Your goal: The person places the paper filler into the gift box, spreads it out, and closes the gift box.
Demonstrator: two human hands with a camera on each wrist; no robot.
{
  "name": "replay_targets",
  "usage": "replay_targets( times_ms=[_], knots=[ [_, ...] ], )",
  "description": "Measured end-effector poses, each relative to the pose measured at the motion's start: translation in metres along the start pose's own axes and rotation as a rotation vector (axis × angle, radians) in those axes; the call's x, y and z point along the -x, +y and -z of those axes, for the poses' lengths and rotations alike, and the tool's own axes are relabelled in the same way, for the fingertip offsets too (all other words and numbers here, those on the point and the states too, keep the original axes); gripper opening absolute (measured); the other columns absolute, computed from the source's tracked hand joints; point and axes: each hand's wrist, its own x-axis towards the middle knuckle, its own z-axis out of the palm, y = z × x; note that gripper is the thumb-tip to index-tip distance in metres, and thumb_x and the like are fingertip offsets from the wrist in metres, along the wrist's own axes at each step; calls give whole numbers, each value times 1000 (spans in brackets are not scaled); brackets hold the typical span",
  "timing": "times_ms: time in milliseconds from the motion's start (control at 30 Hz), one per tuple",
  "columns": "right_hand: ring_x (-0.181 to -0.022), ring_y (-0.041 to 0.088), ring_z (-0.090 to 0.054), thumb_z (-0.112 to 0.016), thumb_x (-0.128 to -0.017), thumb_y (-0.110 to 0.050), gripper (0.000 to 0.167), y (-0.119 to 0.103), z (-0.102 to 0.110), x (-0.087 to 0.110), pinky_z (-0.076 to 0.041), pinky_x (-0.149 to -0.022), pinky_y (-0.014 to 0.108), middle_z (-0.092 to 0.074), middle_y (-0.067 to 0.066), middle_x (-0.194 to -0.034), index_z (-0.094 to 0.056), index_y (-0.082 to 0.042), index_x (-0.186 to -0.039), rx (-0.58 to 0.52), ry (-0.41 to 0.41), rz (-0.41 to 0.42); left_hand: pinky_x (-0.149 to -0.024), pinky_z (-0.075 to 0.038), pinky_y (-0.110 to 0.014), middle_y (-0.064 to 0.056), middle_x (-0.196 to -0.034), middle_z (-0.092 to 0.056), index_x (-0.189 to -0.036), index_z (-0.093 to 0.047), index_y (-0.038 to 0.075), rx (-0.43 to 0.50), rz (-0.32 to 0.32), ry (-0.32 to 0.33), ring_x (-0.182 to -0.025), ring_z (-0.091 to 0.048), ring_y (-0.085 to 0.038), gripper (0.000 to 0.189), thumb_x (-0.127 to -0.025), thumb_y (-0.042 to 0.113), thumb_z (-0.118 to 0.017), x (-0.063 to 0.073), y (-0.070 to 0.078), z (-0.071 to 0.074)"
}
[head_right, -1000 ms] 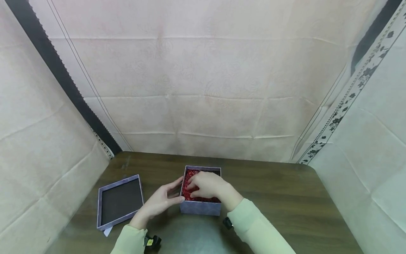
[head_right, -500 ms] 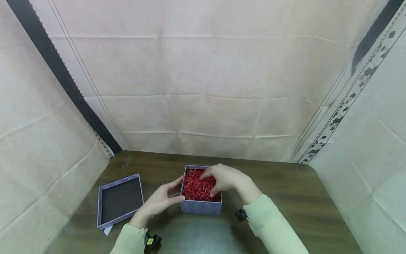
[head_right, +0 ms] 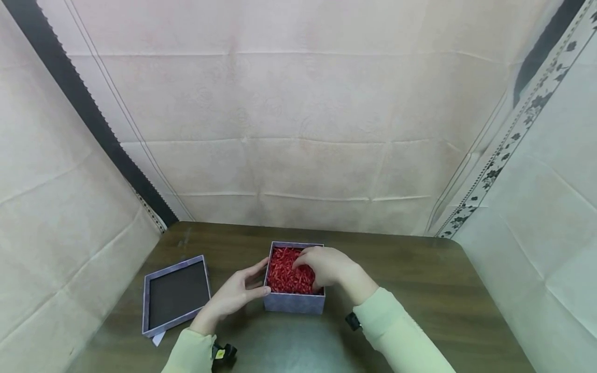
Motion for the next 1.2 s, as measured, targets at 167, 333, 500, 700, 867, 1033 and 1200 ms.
replay_targets(
  times_ms=[167,333,500,700,867,1033,1200],
  knots=[
    [-136,28,-59,-97,-78,-16,64,7,0,3,-56,-105,49,-62,5,-151,-75,-26,-136,-49,20,11,-115,-45,-55,-15,-173,-32,-168,-35,8,1,-9,-1,-154,-36,-44,80,-101,21,-77,-1,1,0],
    [-142,30,-55,-93,-82,-13,64,17,0,15,-54,-108,51,-58,6,-155,-72,-23,-142,-196,101,29,-115,-45,-55,-15,-172,-32,-167,-35,7,3,-13,-3,-154,-36,-44,80,-101,21,-78,-2,1,-1],
    [-138,31,-58,-89,-88,-12,53,26,-10,31,-54,-108,54,-63,6,-149,-74,-17,-139,-342,263,2,-115,-46,-54,-16,-172,-33,-167,-36,7,-6,-9,4,-153,-37,-44,80,-101,22,-78,-2,-1,-1],
    [-127,29,-67,-85,-91,-3,42,31,-28,40,-57,-103,55,-73,1,-135,-77,-13,-131,-472,402,-42,-116,-45,-55,-15,-172,-33,-167,-35,6,-1,-3,9,-154,-37,-44,80,-101,21,-78,-1,-1,-1],
    [-120,28,-71,-82,-92,1,40,27,-36,37,-59,-101,55,-74,0,-131,-78,-14,-129,-524,425,-56,-116,-44,-56,-17,-171,-34,-167,-35,5,3,-6,7,-152,-38,-46,81,-101,22,-78,0,0,0],
    [-128,32,-67,-86,-90,-5,48,25,-41,41,-58,-102,53,-68,5,-141,-74,-15,-136,-536,490,-82,-116,-44,-57,-17,-171,-34,-167,-35,5,4,-8,4,-152,-38,-46,80,-101,21,-78,1,2,-1],
    [-141,38,-55,-92,-88,-19,78,26,-52,51,-57,-104,53,-51,12,-161,-56,-16,-157,-633,535,-121,-116,-44,-57,-17,-171,-34,-167,-35,5,2,-11,2,-152,-38,-46,80,-101,21,-78,1,2,-1]
  ],
)
